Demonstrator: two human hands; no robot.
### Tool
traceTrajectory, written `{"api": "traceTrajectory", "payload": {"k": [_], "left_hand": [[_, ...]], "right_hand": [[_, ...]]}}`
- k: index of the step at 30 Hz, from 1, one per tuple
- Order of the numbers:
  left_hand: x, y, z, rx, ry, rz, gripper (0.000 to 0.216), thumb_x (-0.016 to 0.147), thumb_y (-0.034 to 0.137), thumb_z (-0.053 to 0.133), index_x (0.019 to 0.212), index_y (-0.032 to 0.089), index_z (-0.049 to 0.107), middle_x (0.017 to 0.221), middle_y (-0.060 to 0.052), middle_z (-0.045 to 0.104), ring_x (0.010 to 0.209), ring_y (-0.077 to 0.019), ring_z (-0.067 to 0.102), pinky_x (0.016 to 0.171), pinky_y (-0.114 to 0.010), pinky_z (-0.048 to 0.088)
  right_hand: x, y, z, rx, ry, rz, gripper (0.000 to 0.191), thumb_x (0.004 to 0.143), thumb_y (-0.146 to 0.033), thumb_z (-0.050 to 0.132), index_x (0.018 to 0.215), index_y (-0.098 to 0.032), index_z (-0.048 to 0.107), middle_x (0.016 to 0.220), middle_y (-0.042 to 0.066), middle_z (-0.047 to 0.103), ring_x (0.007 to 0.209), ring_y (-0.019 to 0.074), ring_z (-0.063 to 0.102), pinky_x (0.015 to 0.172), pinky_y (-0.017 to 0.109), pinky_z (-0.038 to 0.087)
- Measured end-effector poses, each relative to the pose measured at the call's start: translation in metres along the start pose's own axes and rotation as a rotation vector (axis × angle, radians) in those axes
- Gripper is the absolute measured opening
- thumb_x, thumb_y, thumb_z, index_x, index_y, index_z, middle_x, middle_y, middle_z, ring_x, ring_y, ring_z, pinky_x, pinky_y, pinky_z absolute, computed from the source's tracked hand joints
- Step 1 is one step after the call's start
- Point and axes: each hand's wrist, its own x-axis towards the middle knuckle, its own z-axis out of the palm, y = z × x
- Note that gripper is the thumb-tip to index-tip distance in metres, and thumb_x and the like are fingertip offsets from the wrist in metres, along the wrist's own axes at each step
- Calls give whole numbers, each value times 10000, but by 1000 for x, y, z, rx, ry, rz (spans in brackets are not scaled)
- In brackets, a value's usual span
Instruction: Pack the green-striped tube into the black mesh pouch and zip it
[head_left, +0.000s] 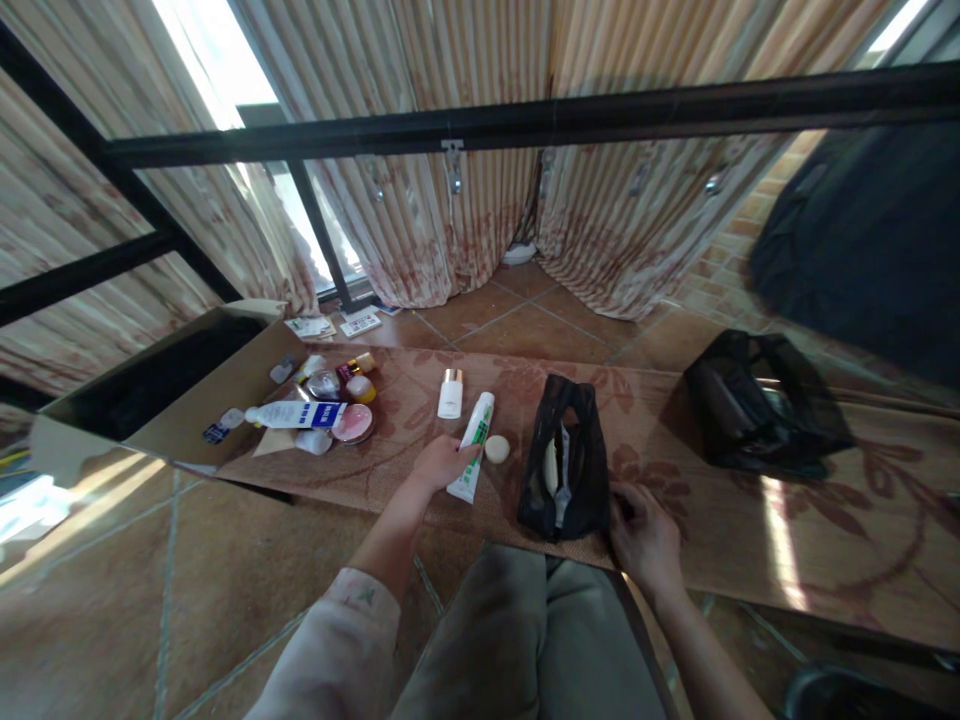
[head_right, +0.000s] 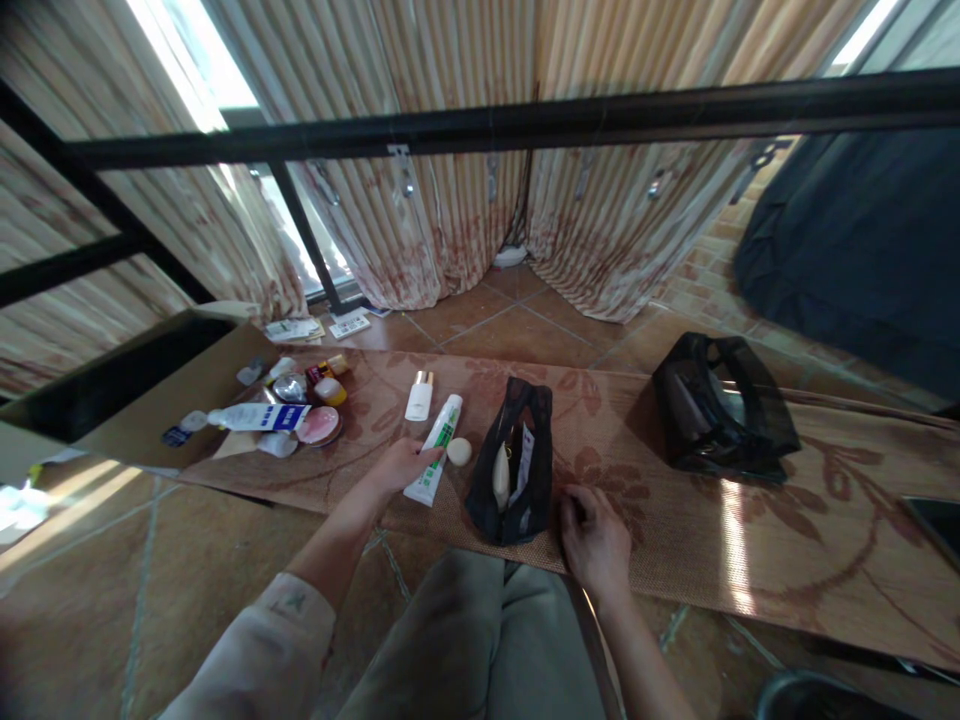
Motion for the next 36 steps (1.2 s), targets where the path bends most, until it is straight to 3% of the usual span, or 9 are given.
{"api": "traceTrajectory", "payload": {"k": [13, 36], "left_hand": [[2, -3, 3, -28, -8, -50, 392, 766, 492, 539, 650, 147, 686, 591, -49, 637, 554, -152, 599, 471, -210, 351], [-12, 12, -6, 129, 15, 2, 343, 797, 383, 503, 656, 134, 691, 559, -44, 620, 608, -160, 625, 508, -207, 390]], "right_hand": [[0, -2, -2, 14, -3, -1, 278, 866, -349, 422, 924, -200, 650, 917, 60, 653, 816, 193, 616, 711, 302, 452], [0, 3, 1, 1, 5, -13, 266, 865, -338, 432, 927, -199, 650, 921, 57, 658, 810, 185, 617, 709, 291, 449]]}}
